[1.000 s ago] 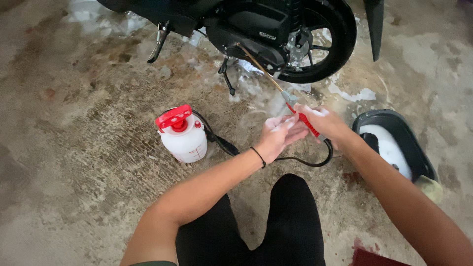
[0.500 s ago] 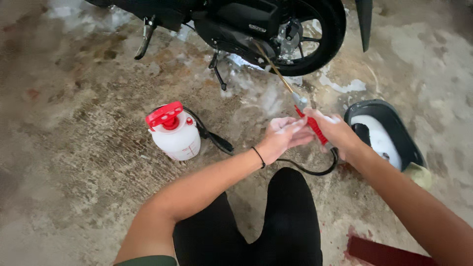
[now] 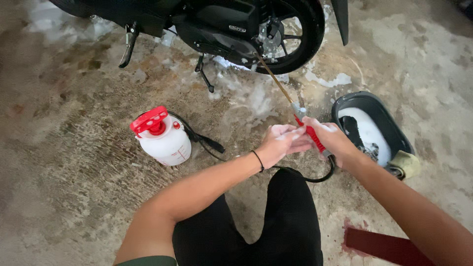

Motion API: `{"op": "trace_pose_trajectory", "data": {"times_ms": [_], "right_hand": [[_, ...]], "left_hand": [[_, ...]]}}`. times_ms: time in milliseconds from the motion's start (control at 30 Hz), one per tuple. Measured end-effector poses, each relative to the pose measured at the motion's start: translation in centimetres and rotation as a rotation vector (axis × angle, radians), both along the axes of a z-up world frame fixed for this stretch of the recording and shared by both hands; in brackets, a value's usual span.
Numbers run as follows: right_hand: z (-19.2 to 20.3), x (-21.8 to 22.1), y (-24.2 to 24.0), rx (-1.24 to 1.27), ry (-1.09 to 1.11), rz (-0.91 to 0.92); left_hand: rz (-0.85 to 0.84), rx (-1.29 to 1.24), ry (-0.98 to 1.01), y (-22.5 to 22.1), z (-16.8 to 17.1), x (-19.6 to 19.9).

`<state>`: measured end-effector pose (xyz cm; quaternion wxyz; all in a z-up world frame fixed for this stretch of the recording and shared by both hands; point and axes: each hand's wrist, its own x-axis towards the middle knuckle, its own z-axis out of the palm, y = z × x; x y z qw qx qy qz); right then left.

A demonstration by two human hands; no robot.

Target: The person uses a pressure washer to spray soapy water onto the rear wheel and engine area of a black motorcycle. They move the nozzle around to cover different parts of the lower vehicle, including the chain and tire, while kneeling on the floor.

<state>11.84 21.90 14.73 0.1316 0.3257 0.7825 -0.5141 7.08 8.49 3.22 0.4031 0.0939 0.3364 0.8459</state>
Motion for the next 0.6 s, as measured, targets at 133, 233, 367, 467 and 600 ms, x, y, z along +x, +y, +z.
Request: {"op": "trace_pose_trajectory", "data": {"times_ms": [133,233,367,467,600], "right_hand": [[-0.6,0.0,0.4,-0.007,0.029,0.027],[-0.9,-0.1,0.7,-0.008,0.013,0.047],[-1.3,-0.3,1.0,-0.036,0.019,0.027],[-1.5,-0.4,1.1,-0.039,0.024,0.022],[-1.5,-0.6,1.3,-0.013,0.004,0.027]], "left_hand": [[0.000,-0.026,0.022,0.2,-0.4,0.0],[-0.008,-0.018,0.011,0.2,-0.4,0.0],[-0.005,-0.032,0.009,0.3,-0.5,-0.1],[0.000,-0.023,0.016,0.5,-0.6,-0.1],[0.005,-0.064,0.017,0.9,-0.5,-0.3]]}}
